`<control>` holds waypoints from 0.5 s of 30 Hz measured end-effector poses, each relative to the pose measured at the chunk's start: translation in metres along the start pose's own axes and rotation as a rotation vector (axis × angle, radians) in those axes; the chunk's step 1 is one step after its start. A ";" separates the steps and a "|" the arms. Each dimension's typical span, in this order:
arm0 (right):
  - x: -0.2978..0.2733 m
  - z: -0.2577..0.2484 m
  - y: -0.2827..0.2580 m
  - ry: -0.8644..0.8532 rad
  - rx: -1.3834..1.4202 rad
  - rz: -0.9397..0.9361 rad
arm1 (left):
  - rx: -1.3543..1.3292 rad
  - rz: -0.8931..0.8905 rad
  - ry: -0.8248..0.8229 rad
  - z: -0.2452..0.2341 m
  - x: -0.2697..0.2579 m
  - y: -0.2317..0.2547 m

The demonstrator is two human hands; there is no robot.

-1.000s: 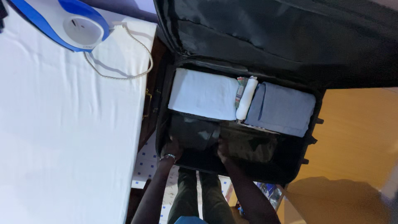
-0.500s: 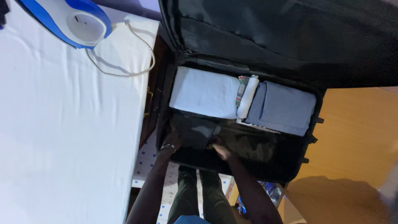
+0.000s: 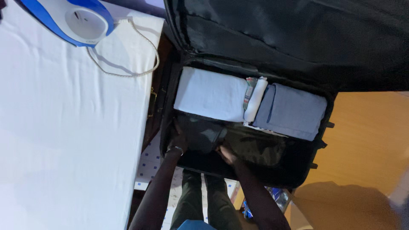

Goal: The person packs a black suitcase by folding a pair of shorts on an ironing board and placing them into the suitcase.

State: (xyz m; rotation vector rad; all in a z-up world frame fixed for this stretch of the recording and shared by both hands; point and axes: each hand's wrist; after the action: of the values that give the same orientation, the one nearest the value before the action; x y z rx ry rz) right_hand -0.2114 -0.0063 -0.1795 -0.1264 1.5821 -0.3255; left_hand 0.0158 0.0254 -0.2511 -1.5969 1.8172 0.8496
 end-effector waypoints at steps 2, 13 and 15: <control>0.003 -0.007 0.004 -0.074 -0.179 -0.103 | -0.463 -0.200 -0.055 -0.009 -0.002 -0.002; 0.030 -0.025 0.052 -0.002 -0.225 -0.132 | -0.697 -0.195 -0.165 0.002 -0.006 -0.010; 0.032 -0.025 0.036 0.035 -0.287 -0.169 | -0.660 -0.212 -0.189 0.005 -0.001 -0.010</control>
State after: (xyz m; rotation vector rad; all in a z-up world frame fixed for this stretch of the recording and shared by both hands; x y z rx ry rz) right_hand -0.2331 0.0222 -0.2201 -0.4796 1.6496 -0.2306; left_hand 0.0257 0.0291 -0.2540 -1.9669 1.2654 1.5414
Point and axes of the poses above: each hand's wrist, its own x-axis towards the middle knuckle, its own z-axis out of the palm, y = z × x, and after that the axes turned 5 degrees about x, right-handed
